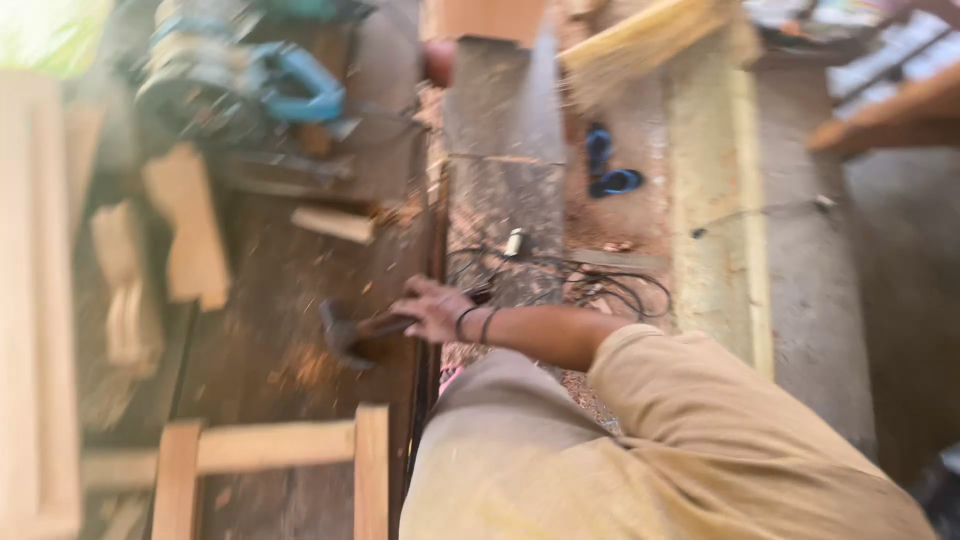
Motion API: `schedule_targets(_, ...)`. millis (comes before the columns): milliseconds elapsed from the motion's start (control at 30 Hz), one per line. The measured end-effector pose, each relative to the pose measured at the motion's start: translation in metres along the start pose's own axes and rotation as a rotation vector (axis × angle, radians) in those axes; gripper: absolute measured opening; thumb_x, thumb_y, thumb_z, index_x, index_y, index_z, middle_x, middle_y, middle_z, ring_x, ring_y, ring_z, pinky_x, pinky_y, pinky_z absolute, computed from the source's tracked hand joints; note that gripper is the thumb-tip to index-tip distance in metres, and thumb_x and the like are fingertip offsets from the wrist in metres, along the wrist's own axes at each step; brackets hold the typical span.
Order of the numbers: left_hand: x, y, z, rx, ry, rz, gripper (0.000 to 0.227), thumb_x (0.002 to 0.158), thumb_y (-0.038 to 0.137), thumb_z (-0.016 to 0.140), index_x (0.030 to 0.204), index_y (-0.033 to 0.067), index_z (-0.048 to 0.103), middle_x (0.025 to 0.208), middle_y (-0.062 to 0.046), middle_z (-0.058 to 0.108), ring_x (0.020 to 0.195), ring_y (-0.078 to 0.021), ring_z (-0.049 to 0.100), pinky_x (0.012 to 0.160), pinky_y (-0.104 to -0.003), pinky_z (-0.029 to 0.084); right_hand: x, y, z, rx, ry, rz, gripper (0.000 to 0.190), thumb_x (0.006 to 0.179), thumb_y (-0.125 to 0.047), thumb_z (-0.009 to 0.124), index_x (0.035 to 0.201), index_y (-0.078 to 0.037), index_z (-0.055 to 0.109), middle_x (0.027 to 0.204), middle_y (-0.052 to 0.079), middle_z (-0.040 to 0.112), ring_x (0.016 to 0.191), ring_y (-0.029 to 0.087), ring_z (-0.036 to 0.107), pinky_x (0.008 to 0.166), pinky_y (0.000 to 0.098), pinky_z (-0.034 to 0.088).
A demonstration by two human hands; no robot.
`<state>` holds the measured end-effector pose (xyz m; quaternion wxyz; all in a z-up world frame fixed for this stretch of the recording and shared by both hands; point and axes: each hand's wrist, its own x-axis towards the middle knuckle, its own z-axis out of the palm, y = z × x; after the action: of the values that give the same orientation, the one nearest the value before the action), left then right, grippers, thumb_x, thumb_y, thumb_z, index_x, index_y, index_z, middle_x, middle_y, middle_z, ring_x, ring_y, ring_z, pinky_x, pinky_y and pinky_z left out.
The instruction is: The person assembles a wooden frame on a workbench, fitting rails into grooved stiles and tapping the joints together with a hammer. They reposition the frame, seat the pieces by hand, and hammer along the edges to close the joints, then lift and turn the assembled frame.
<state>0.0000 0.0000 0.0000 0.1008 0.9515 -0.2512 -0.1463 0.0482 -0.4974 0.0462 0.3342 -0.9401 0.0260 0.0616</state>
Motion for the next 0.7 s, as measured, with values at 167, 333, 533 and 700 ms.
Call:
schedule_targets(167,-0.147,0.04,-0.013,-0.025,0.003,-0.482,0.086,0.071,0.054,0.081,0.137,0.0036,0.058,0.135,-0.031,0.052,0.121,-0.0474,0.053,0.096,-0.053,0.048,0.01,0.006,0.003,-0.015,0.087,-0.035,0.053,0.081,-0.035,0.08,0.131,-0.02,0.066,0.135,0.02,0.051,0.123,0.039,0.055,0.1,0.0493,0.052)
schedule_targets(333,-0.148,0.041,-0.115,-0.025,0.029,-0.817,0.084,0.073,0.055,0.081,0.137,0.004,0.058,0.137,-0.029,0.053,0.124,-0.0455,0.053,0.101,-0.052,0.048,0.009,-0.009,0.003,-0.029,0.062,-0.04,0.053,0.083,-0.037,0.082,0.131,-0.02,0.068,0.133,0.016,0.053,0.122,0.036,0.057,0.097,0.0483,0.052)
schedule_targets(533,-0.119,-0.022,-0.197,0.053,0.284,-0.843,0.079,0.076,0.042,0.085,0.141,0.0053,0.057,0.142,-0.023,0.053,0.135,-0.0411,0.048,0.112,-0.05,0.04,0.008,-0.001,0.01,-0.082,0.08,-0.055,0.054,0.084,-0.037,0.081,0.134,-0.02,0.068,0.133,0.017,0.051,0.121,0.038,0.056,0.097,0.0485,0.053)
schedule_targets(700,-0.092,-0.087,-0.216,0.115,0.233,-0.864,0.087,0.072,0.038,0.087,0.146,0.0093,0.053,0.153,-0.018,0.048,0.139,-0.0401,0.044,0.113,-0.053,0.036,0.009,-0.006,0.008,-0.109,0.037,0.019,0.055,0.086,-0.04,0.08,0.136,-0.022,0.067,0.137,0.015,0.048,0.119,0.038,0.059,0.093,0.048,0.054)
